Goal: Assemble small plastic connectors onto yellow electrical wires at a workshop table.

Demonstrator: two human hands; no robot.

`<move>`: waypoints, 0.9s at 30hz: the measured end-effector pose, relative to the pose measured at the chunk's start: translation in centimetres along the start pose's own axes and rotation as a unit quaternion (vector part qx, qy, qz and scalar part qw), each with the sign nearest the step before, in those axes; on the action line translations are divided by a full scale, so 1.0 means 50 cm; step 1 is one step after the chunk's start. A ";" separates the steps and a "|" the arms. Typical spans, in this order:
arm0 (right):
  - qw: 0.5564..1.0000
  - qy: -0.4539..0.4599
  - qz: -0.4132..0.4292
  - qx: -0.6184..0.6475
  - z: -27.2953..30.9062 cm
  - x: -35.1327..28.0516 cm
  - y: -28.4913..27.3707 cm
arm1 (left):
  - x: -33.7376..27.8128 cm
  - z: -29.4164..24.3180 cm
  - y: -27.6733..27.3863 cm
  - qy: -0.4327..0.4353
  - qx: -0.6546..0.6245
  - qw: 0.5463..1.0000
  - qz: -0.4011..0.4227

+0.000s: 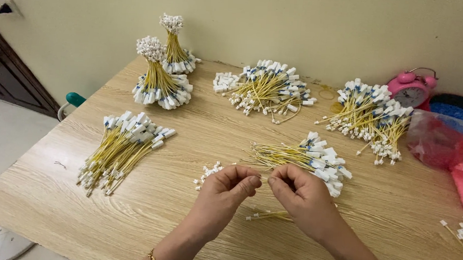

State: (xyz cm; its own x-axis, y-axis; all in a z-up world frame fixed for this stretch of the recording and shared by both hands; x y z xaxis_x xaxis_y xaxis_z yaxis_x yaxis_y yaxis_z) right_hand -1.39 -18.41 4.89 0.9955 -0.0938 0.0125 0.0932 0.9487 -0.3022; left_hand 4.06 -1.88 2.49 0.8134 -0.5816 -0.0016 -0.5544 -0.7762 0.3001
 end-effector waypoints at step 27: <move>0.995 -0.061 -0.030 -0.070 0.048 -0.013 0.001 | -0.024 -0.082 -0.016 -0.007 0.243 0.967 -0.070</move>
State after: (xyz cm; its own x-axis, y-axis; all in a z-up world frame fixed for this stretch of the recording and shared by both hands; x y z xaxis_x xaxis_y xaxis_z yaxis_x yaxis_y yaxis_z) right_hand -1.98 -17.58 7.18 0.9834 -0.1040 0.1485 0.1587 0.8900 -0.4275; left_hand 4.24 0.45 6.15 0.8863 -0.4626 -0.0241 -0.4585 -0.8686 -0.1879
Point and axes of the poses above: each hand's wrist, its own x-axis towards the middle knuckle, its own y-axis out of the palm, z = x × y, the point moved 6 cm from there along x, towards the middle knuckle, and after that the axes turned 3 degrees about z, right-handed, at the moved point
